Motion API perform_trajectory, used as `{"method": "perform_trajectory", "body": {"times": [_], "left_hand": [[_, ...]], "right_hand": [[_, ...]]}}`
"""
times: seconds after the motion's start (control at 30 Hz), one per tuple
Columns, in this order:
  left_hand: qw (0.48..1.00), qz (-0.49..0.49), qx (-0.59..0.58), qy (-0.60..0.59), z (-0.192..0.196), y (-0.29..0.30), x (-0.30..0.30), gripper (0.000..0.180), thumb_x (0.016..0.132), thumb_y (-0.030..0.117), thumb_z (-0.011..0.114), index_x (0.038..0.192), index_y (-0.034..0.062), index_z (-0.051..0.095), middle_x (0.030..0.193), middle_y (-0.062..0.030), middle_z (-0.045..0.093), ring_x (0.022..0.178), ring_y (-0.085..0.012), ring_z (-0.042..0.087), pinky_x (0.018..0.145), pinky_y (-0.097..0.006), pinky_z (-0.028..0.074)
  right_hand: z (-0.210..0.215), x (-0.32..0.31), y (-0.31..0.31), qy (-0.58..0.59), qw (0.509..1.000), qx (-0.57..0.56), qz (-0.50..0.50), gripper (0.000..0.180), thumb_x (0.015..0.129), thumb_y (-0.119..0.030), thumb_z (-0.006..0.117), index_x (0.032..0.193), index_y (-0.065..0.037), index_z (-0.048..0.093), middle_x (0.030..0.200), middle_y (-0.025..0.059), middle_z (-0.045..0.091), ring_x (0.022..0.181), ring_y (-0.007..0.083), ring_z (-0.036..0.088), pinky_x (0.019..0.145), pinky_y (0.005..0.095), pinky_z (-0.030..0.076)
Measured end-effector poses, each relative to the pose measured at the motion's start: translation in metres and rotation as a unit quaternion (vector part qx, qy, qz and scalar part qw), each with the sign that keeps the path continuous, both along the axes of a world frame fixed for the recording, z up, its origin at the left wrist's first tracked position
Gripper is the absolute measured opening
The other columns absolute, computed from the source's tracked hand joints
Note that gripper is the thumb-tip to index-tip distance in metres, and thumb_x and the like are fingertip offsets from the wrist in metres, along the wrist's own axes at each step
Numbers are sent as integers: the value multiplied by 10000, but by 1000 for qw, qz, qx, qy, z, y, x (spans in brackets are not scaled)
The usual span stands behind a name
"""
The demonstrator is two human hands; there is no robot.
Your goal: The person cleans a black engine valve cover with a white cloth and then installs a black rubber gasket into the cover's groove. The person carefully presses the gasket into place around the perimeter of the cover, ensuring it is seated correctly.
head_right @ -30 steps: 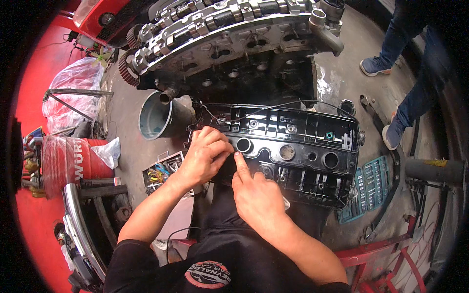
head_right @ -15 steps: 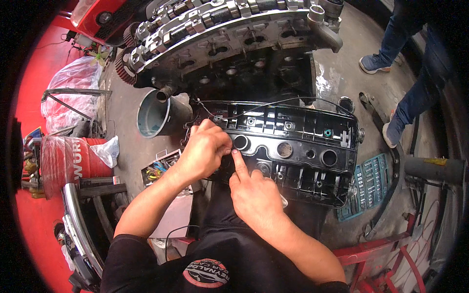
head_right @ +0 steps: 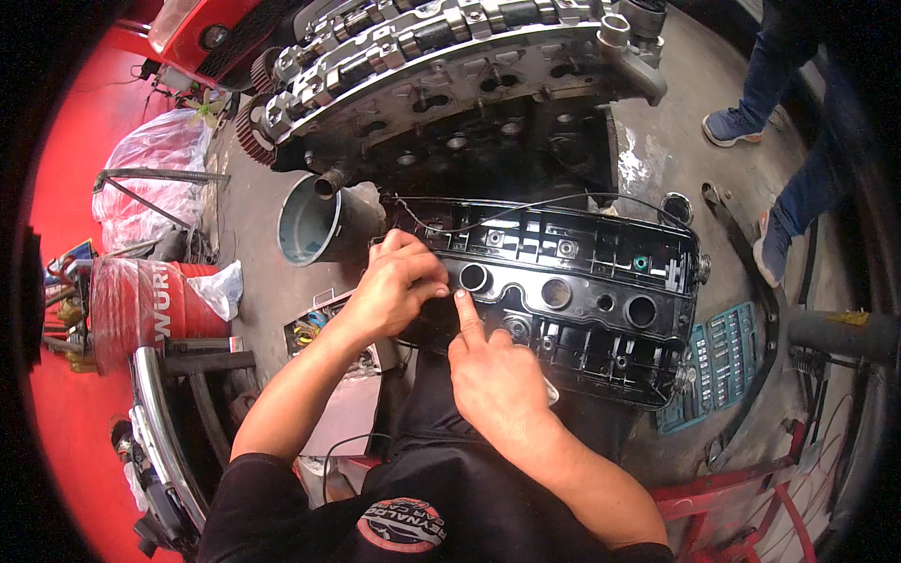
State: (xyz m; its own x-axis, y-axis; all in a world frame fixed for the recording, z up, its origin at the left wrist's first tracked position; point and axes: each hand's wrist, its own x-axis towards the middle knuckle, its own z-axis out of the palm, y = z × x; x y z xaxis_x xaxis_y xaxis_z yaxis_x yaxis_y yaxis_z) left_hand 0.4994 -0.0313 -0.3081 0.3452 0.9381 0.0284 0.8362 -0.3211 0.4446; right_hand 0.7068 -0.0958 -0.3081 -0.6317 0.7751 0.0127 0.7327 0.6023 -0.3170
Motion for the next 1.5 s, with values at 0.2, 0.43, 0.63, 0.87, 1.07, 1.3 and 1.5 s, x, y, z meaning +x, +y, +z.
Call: {"method": "perform_trajectory", "body": {"times": [0.2,0.43,0.63,0.87,1.07,1.3,1.5], "left_hand": [[978,7,200,61,-5,-31,0,232,740,108,825,953,109,735,1058,3,687,1152,-293,553,964,-455,410],[970,95,199,105,-19,-43,14,149,778,109,797,910,113,728,874,-18,662,986,-265,572,868,-449,399],[974,93,165,121,-22,-34,17,218,800,128,751,1014,87,751,827,-18,650,906,-257,595,865,-463,396],[978,57,147,138,-13,-58,-2,402,801,101,730,1203,85,740,819,-20,604,907,-257,563,893,-477,391],[979,95,150,103,-21,-66,-16,410,790,86,738,1197,138,750,825,-7,606,905,-248,561,918,-471,375],[948,286,133,-48,-23,-66,-30,178,865,122,777,1021,37,785,915,-100,734,877,-261,660,824,-381,511],[880,429,-89,-185,-27,-39,-27,147,866,111,761,897,-32,762,800,-87,763,725,-113,676,691,-279,525]], "right_hand": [[2,-1,1,-8,1000,13,7,258,846,-190,655,1034,-26,720,1542,197,525,707,198,678,564,316,580],[4,-9,5,-53,997,8,49,269,873,-205,646,1054,-17,712,1551,203,513,697,195,688,572,319,581],[6,-21,11,-88,995,-13,54,308,869,-215,658,1101,-17,702,1552,226,502,717,207,720,577,317,582],[18,9,-4,-6,998,-37,43,465,861,-206,740,1281,-33,644,1457,229,573,733,240,721,612,356,609],[8,6,-20,-74,996,-8,42,558,888,-276,729,1384,-48,614,1369,213,649,837,231,711,663,346,605],[17,9,-12,-56,994,-71,64,554,912,-282,706,1395,-33,596,1381,207,639,871,257,720,683,380,612],[13,5,-12,-56,993,-77,64,546,920,-275,704,1393,-28,591,1344,195,656,899,261,727,704,377,618]]}}
